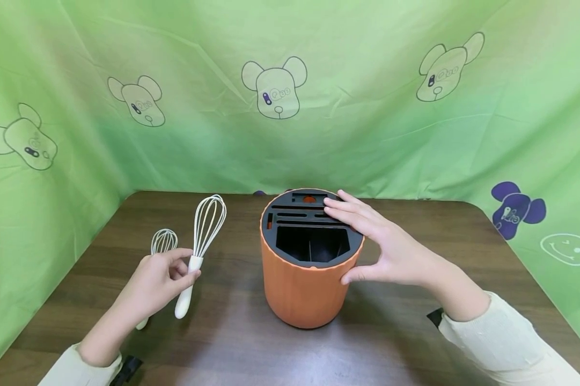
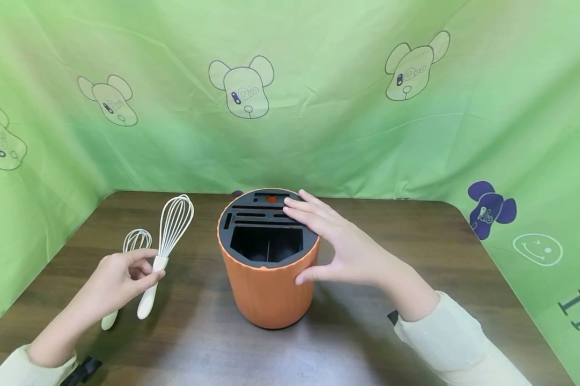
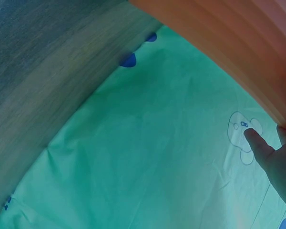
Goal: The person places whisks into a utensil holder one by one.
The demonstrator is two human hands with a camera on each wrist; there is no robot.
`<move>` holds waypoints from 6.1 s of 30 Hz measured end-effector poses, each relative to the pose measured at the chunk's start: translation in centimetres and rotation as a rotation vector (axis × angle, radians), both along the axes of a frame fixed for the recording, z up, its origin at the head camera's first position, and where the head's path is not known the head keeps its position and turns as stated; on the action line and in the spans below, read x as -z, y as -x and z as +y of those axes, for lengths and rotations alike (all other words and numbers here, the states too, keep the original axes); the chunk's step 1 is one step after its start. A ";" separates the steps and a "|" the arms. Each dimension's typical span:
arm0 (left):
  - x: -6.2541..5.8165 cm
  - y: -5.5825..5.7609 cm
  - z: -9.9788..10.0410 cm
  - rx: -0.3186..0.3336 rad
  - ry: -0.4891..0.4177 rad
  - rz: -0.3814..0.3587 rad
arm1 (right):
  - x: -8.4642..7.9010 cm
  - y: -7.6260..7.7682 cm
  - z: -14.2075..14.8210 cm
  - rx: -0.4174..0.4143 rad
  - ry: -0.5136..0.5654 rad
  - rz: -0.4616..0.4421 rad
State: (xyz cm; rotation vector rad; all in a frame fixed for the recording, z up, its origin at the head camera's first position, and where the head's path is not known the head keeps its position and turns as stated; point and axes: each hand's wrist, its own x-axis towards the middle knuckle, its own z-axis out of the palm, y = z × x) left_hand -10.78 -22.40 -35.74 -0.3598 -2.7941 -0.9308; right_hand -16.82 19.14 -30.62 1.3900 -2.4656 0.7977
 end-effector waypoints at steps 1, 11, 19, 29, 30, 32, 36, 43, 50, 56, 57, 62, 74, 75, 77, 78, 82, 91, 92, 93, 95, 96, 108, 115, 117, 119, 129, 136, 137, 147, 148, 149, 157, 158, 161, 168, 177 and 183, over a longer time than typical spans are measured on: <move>-0.1 -0.1 0.1 -0.002 -0.003 0.010 | 0.0 0.0 0.0 0.000 0.000 -0.002; -1.2 -0.7 0.8 -0.014 -0.043 0.065 | 0.1 0.0 -0.1 -0.004 0.006 -0.012; -2.1 -1.0 1.5 0.000 -0.061 0.111 | 0.2 0.2 -0.2 -0.020 0.020 -0.005; -3.2 -1.2 3.1 0.054 -0.124 0.140 | 0.2 0.4 -0.4 -0.018 0.026 -0.050; -3.2 -1.2 3.3 0.060 -0.132 0.144 | 0.2 0.4 -0.4 -0.020 0.027 -0.048; -3.4 -1.3 3.7 0.077 -0.148 0.154 | 0.2 0.4 -0.4 -0.019 0.028 -0.047; -3.7 -1.5 4.3 0.101 -0.173 0.159 | 0.1 0.3 -0.4 -0.021 0.029 -0.039; -4.2 -1.6 5.0 0.122 -0.191 0.195 | 0.0 0.3 -0.3 -0.034 0.041 -0.013; -4.9 -1.4 5.5 0.164 -0.200 0.248 | 0.0 0.3 -0.2 -0.028 0.036 -0.018; -5.8 -1.3 6.0 0.203 -0.238 0.281 | 0.0 0.2 -0.1 -0.030 0.040 -0.012; -6.0 -1.2 6.1 0.212 -0.244 0.295 | -0.1 0.1 0.0 -0.030 0.042 -0.012; -6.9 -0.8 6.6 0.241 -0.253 0.375 | -0.1 0.0 0.2 -0.021 0.041 -0.018; -8.5 0.1 7.0 0.238 -0.303 0.433 | 0.1 0.2 0.0 -0.007 0.027 -0.008; -8.6 0.2 7.0 0.240 -0.312 0.445 | 0.1 0.2 0.0 -0.008 0.029 -0.007; -8.8 0.3 7.0 0.241 -0.327 0.470 | 0.2 0.3 0.0 -0.012 0.033 -0.002; -8.8 0.4 7.1 0.241 -0.334 0.483 | 0.2 0.3 -0.1 -0.014 0.035 0.000; -9.2 0.6 7.3 0.232 -0.366 0.509 | 0.1 0.3 -0.1 -0.014 0.032 -0.001; -9.7 0.8 8.3 0.241 -0.476 0.501 | 0.2 0.3 -0.1 -0.016 0.037 0.000; -9.7 0.9 8.5 0.242 -0.487 0.505 | 0.2 0.3 -0.1 -0.014 0.035 -0.005; -9.8 0.9 8.6 0.242 -0.495 0.511 | 0.2 0.3 -0.1 -0.012 0.035 -0.010; -9.8 1.0 8.8 0.242 -0.511 0.521 | 0.2 0.2 -0.1 -0.007 0.032 -0.017; -9.9 1.1 9.0 0.242 -0.518 0.524 | 0.1 0.2 -0.1 -0.006 0.033 -0.020; -9.5 2.1 10.6 0.228 -0.614 0.490 | 0.4 0.2 0.1 -0.010 0.034 0.002; -9.3 2.3 11.5 0.256 -0.662 0.508 | 0.2 0.2 0.0 -0.014 0.035 -0.015; -9.3 2.3 11.8 0.262 -0.666 0.510 | 0.2 0.2 -0.1 -0.016 0.035 -0.017; -9.3 2.3 12.1 0.268 -0.671 0.510 | 0.1 0.2 0.0 -0.016 0.036 -0.015; -9.1 2.5 13.3 0.319 -0.706 0.485 | 0.3 0.2 0.0 -0.009 0.037 -0.032; -9.0 2.6 14.2 0.350 -0.706 0.474 | 0.4 0.1 0.0 -0.010 0.040 -0.020; -9.0 2.6 14.3 0.358 -0.702 0.474 | 0.4 0.1 0.0 -0.009 0.040 -0.026; -8.9 2.7 15.4 0.440 -0.666 0.462 | 0.4 0.0 0.1 0.000 0.046 -0.057; -8.9 2.7 15.5 0.445 -0.662 0.458 | 0.4 0.0 0.1 -0.005 0.048 -0.048; -8.8 2.7 15.6 0.449 -0.659 0.455 | 0.5 0.0 0.1 -0.009 0.052 -0.047; -8.5 3.1 16.4 0.496 -0.632 0.435 | 0.5 0.1 0.0 -0.016 0.059 -0.057; -8.4 3.2 16.5 0.505 -0.624 0.437 | 0.5 0.1 0.0 -0.019 0.063 -0.058; -8.4 3.3 16.7 0.541 -0.603 0.440 | 0.5 0.2 -0.1 -0.036 0.081 -0.046; -8.2 3.2 16.9 0.603 -0.548 0.434 | 0.7 0.3 -0.1 -0.063 0.113 -0.013; -7.9 3.1 16.7 0.662 -0.481 0.356 | 0.9 0.3 0.0 -0.061 0.108 0.004; -8.0 3.6 16.6 0.737 -0.398 0.318 | 0.6 0.5 0.0 -0.049 0.094 0.013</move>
